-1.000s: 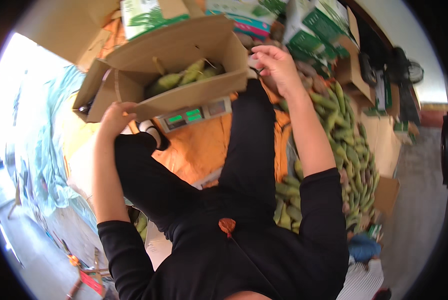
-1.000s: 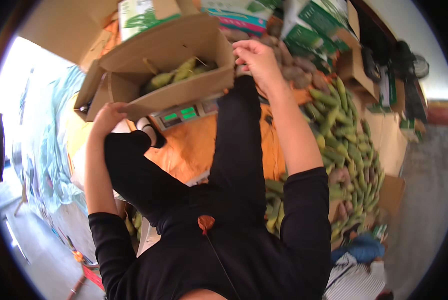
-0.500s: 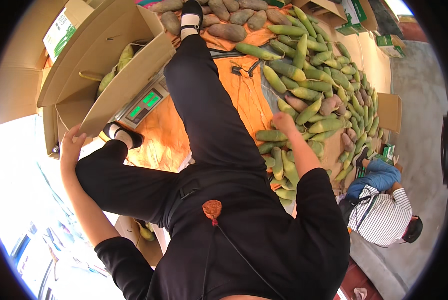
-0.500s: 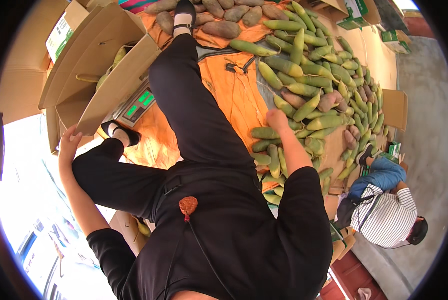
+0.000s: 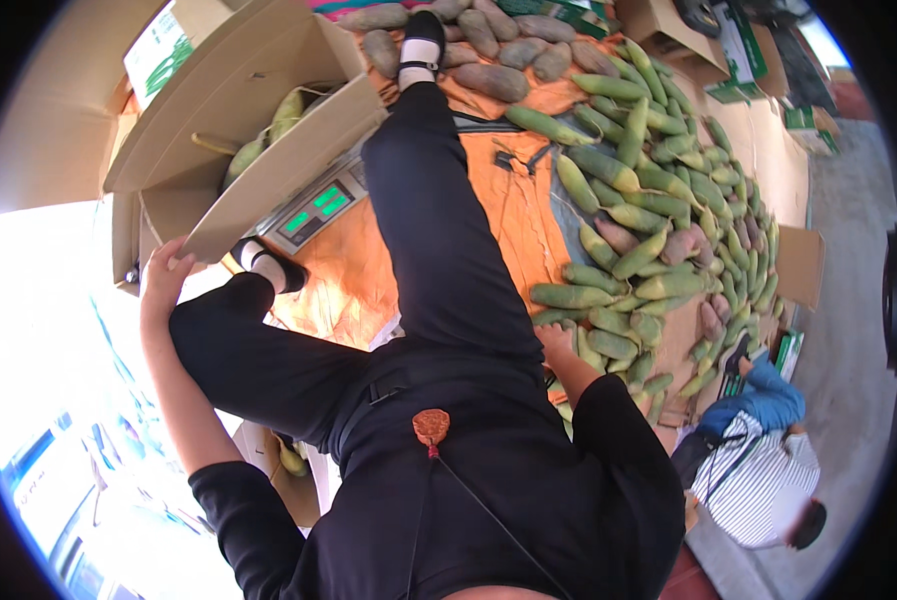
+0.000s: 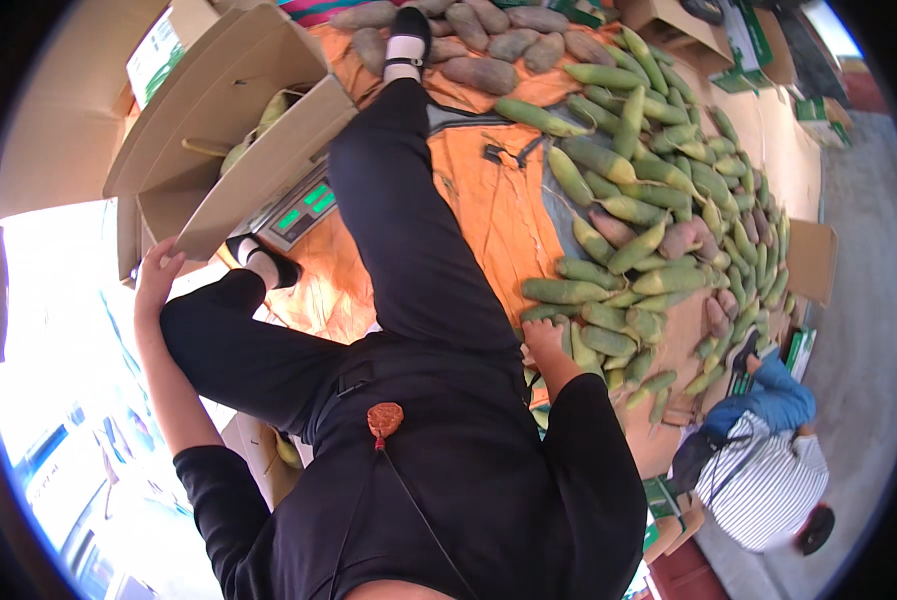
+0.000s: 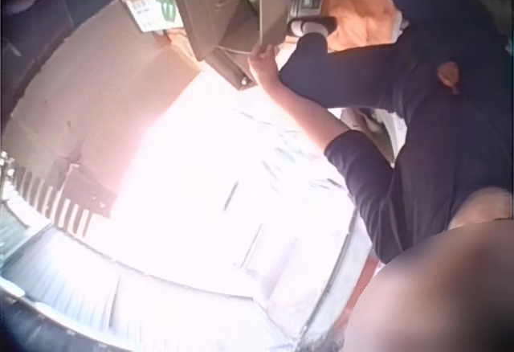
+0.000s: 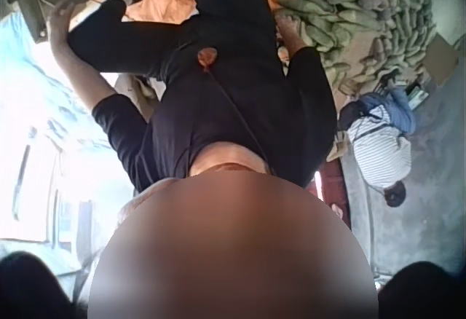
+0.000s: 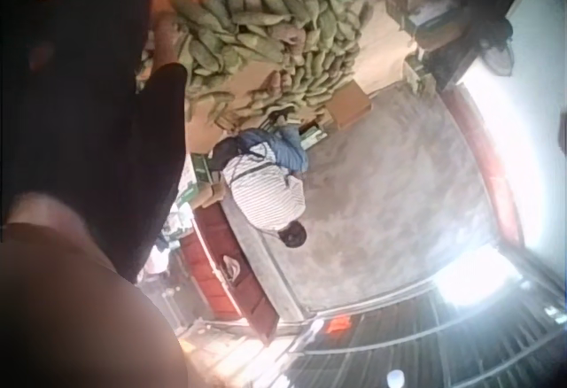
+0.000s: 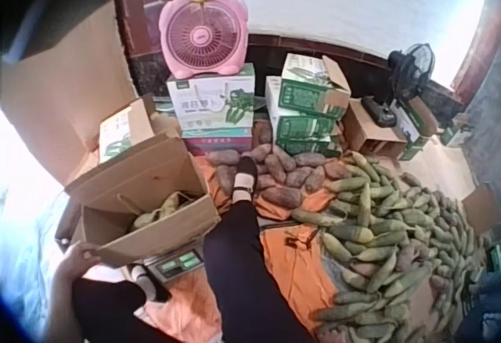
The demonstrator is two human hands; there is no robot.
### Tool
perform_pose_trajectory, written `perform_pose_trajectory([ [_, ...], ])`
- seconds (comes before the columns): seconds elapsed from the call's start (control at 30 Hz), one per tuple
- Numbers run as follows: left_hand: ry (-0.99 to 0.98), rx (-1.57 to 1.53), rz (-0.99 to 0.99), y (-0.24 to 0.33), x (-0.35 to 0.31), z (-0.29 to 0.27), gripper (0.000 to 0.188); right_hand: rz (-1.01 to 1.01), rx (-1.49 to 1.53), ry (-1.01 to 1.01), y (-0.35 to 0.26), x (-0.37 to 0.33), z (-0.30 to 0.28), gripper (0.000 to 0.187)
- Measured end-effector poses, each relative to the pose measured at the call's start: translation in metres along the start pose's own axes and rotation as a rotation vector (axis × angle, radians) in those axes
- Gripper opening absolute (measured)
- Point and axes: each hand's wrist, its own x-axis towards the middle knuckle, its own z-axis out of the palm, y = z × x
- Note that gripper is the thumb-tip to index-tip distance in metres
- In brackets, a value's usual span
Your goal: The recorder is sorting various vegetables (potatoes and long green gourds), placing them into cardboard boxes, and weighing the boxes on a digital scale.
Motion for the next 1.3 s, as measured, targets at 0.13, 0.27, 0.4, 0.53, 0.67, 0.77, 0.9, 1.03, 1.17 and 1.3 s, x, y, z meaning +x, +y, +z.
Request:
perform_pose_trajectory([
  [0.13, 0.009, -0.001, -0.008, 0.017, -0.002, -0.001, 0.039, 0.052, 0.017, 0.067, 0.005, 0.013, 0.022, 0.026],
  [0.27, 0.072, 0.033, 0.004, 0.006, -0.010, -0.001, 0.038, 0.011, -0.116, -0.113, 0.004, 0.010, -0.041, 0.059],
  [0.4, 0.072, 0.008, -0.030, 0.026, -0.012, -0.004, 0.037, 0.054, -0.128, -0.162, 0.040, 0.014, -0.099, 0.061],
  [0.53, 0.070, -0.003, -0.037, 0.022, -0.014, -0.006, 0.035, 0.065, 0.048, 0.468, 0.075, 0.017, -0.163, 0.063],
  [0.67, 0.093, 0.009, -0.036, 0.023, -0.015, -0.005, 0.034, -0.032, 0.389, 0.860, 0.066, 0.014, -0.264, 0.063],
  [0.77, 0.059, -0.018, -0.063, 0.027, -0.016, -0.009, 0.033, -0.200, 0.424, 1.053, 0.020, -0.022, -0.361, 0.066],
  [0.9, 0.060, -0.024, -0.062, 0.026, -0.013, -0.009, 0.032, -0.514, 0.326, 1.271, -0.048, -0.071, -0.458, 0.062],
  [1.03, 0.065, -0.042, -0.063, 0.025, -0.015, -0.011, 0.031, -0.723, 0.219, 1.331, -0.120, -0.096, -0.514, 0.058],
  [1.17, 0.064, -0.051, -0.079, 0.018, -0.015, -0.006, 0.031, -0.926, 0.170, 1.333, -0.183, -0.093, -0.535, 0.054],
  [1.3, 0.070, -0.055, -0.052, 0.021, -0.011, -0.006, 0.032, -0.899, 0.136, 1.260, -0.219, -0.073, -0.539, 0.056],
])
